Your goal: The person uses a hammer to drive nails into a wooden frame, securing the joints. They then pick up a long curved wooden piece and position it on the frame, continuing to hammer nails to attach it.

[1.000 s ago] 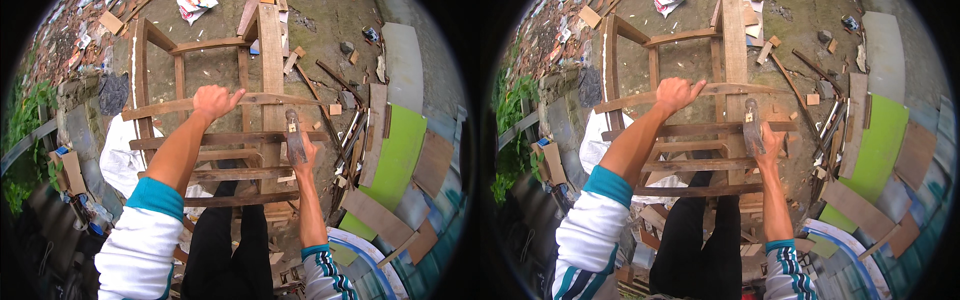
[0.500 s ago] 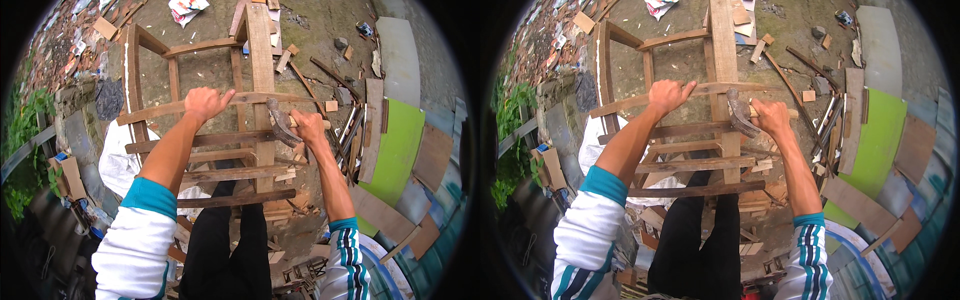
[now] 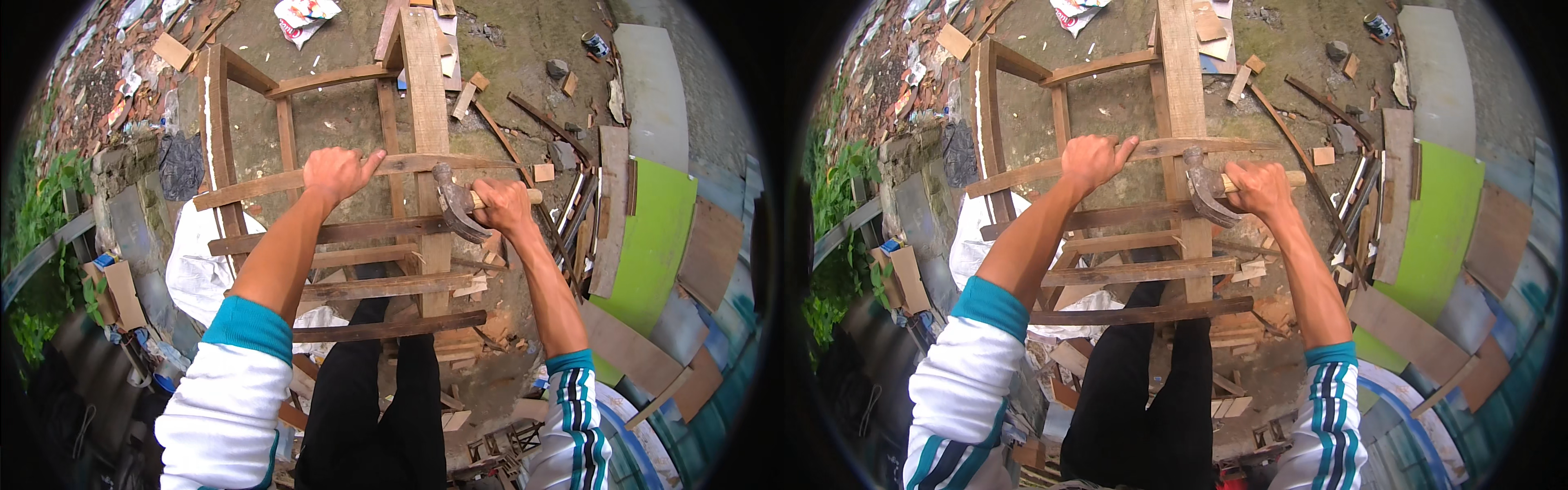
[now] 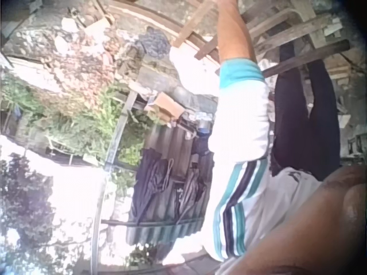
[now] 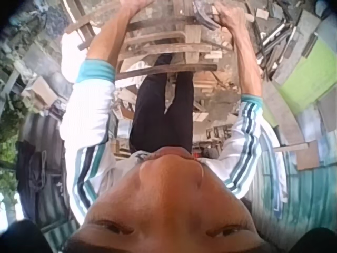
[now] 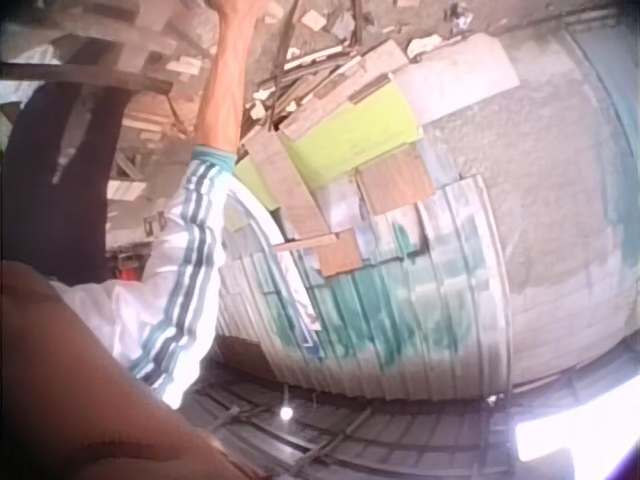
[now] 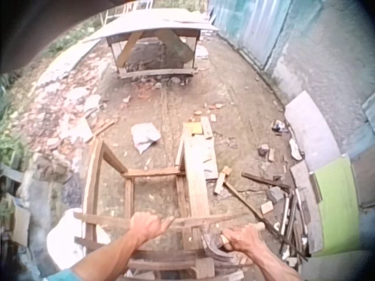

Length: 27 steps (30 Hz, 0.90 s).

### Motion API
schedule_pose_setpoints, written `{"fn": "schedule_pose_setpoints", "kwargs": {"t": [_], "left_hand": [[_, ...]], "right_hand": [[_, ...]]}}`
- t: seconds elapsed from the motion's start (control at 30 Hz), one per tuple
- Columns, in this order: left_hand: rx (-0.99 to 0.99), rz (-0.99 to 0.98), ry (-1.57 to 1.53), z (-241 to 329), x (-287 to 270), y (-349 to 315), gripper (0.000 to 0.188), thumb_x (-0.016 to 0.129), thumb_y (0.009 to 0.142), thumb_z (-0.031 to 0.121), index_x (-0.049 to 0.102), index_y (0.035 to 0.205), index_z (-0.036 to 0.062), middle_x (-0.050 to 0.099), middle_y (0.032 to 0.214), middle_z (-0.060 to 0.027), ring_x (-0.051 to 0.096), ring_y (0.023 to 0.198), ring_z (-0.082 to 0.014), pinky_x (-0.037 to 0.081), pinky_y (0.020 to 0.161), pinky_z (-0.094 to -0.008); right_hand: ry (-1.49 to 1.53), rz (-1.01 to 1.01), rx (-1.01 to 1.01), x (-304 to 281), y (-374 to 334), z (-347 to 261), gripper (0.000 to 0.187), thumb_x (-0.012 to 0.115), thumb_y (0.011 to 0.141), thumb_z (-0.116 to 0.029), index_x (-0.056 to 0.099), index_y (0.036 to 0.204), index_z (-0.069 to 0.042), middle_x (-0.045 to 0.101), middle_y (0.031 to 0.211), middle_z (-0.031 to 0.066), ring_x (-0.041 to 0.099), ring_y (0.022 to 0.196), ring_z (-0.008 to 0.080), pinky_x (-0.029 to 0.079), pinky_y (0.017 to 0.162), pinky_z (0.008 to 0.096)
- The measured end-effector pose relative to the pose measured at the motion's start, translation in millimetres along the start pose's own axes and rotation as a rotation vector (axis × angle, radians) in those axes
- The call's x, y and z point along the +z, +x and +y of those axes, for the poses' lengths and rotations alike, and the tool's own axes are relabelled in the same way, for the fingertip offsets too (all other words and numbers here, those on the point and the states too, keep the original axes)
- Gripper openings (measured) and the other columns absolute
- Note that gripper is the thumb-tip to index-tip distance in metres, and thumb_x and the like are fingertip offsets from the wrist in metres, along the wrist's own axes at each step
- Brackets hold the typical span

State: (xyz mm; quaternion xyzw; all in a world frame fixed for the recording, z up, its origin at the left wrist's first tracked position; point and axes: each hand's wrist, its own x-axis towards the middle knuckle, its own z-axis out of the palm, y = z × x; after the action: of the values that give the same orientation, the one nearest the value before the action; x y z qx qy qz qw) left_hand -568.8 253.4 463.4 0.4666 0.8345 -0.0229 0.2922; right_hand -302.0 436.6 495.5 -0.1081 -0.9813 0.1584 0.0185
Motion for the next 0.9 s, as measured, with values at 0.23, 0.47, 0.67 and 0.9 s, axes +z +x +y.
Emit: {"fn": "schedule_pose_setpoints", "kwargs": {"t": [0.23, 0.47, 0.67, 0.9], "left_hand": [[0.055, 0.067, -0.014, -1, 3, 5, 0.072, 0.037, 0.098, 0.064, 0.076, 0.076, 0.0073, 0.067, 0.064, -0.0198, 0.068, 0.063, -0.0361, 0.054, 0.06, -0.046], [0.022, 0.045, -0.004, 3, 2, -2, 0.076, 0.035, 0.097, 0.068, 0.077, 0.074, 0.0085, 0.07, 0.069, -0.0169, 0.07, 0.069, -0.0338, 0.055, 0.062, -0.0437], [-0.006, -0.026, -0.001, 3, -1, 1, 0.078, 0.034, 0.097, 0.069, 0.077, 0.076, 0.0083, 0.071, 0.072, -0.0177, 0.071, 0.073, -0.0337, 0.055, 0.065, -0.0432], [-0.002, 0.009, 0.003, -2, 3, 1, 0.072, 0.038, 0.098, 0.065, 0.076, 0.077, 0.0076, 0.069, 0.067, -0.0182, 0.069, 0.067, -0.0351, 0.054, 0.062, -0.0452]], "right_hand": [[0.03, 0.002, -0.025, -1, 4, 3, 0.028, 0.074, 0.056, -0.014, 0.054, 0.075, -0.012, 0.057, 0.063, 0.0059, 0.062, 0.057, 0.0281, 0.048, 0.05, 0.041], [0.012, -0.003, -0.006, 5, 0, 1, 0.024, 0.072, 0.059, -0.013, 0.051, 0.073, -0.011, 0.058, 0.063, 0.0056, 0.062, 0.057, 0.0276, 0.048, 0.049, 0.0414], [0.199, 0.008, 0.108, -9, -5, -16, 0.02, 0.072, 0.07, -0.013, 0.054, 0.074, -0.007, 0.06, 0.063, 0.0099, 0.061, 0.055, 0.028, 0.049, 0.05, 0.0386], [0.749, 0.403, 0.823, -9, -3, -102, 0.032, 0.067, 0.093, -0.023, 0.069, 0.114, 0.001, 0.072, 0.104, 0.0179, 0.067, 0.098, 0.029, 0.05, 0.088, 0.0397]]}}
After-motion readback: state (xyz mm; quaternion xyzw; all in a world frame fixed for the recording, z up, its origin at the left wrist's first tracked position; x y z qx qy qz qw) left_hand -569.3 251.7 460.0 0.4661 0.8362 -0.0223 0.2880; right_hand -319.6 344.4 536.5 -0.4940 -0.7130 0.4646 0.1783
